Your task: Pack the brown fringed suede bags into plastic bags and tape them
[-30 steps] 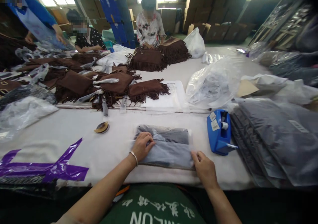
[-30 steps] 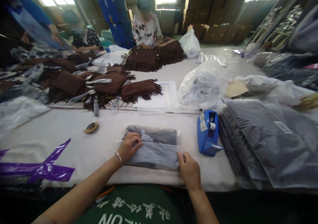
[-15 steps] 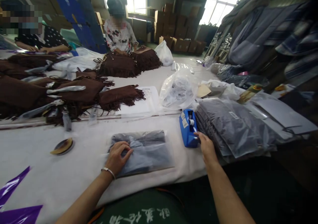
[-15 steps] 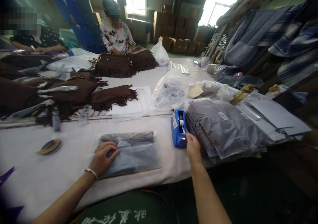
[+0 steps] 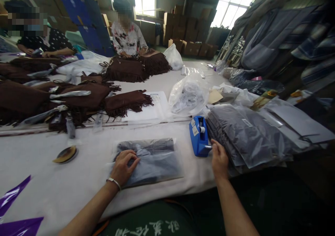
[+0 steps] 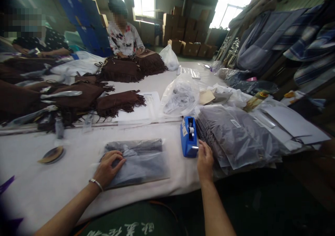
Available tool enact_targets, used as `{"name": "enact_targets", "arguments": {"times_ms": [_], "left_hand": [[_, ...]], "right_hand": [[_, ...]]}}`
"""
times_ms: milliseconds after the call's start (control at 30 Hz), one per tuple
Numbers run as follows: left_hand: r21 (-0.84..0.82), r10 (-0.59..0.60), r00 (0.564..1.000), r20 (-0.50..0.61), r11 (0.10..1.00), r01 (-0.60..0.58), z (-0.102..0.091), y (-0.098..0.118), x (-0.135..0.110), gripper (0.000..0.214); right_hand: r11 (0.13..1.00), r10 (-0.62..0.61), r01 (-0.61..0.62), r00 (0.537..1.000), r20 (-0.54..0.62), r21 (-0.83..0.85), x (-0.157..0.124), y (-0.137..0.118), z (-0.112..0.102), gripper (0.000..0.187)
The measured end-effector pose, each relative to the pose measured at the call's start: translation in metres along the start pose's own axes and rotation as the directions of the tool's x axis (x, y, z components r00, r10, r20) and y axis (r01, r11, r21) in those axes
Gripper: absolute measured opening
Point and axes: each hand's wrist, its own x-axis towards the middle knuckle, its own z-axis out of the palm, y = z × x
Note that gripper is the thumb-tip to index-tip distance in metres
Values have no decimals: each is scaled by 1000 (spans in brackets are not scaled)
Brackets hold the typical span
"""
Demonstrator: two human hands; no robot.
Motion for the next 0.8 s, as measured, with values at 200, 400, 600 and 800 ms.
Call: {"name": "enact_targets", "arguments": {"times_ms": [200,400,600,800], "left_hand": [[24,-5,1000,-6,1000,5,-2,1,0,14],[-9,-53,999,-6,999,53,-5,3,-3,14],[-104,-99,995,10,990,99,-6,-1,-4,12],[-47,-115,993,20,992,116,-7,0,-5,10]], "right_hand": [[998,-34,37,998,-60,52,-13,-16,11,53],[995,81,-83,995,-57,-47,-48,13,-4,63],[962,-262,258,789,556,86,-45,-50,26,61],[736,-386,622,59,921,268,-34,-130,127,69]]}}
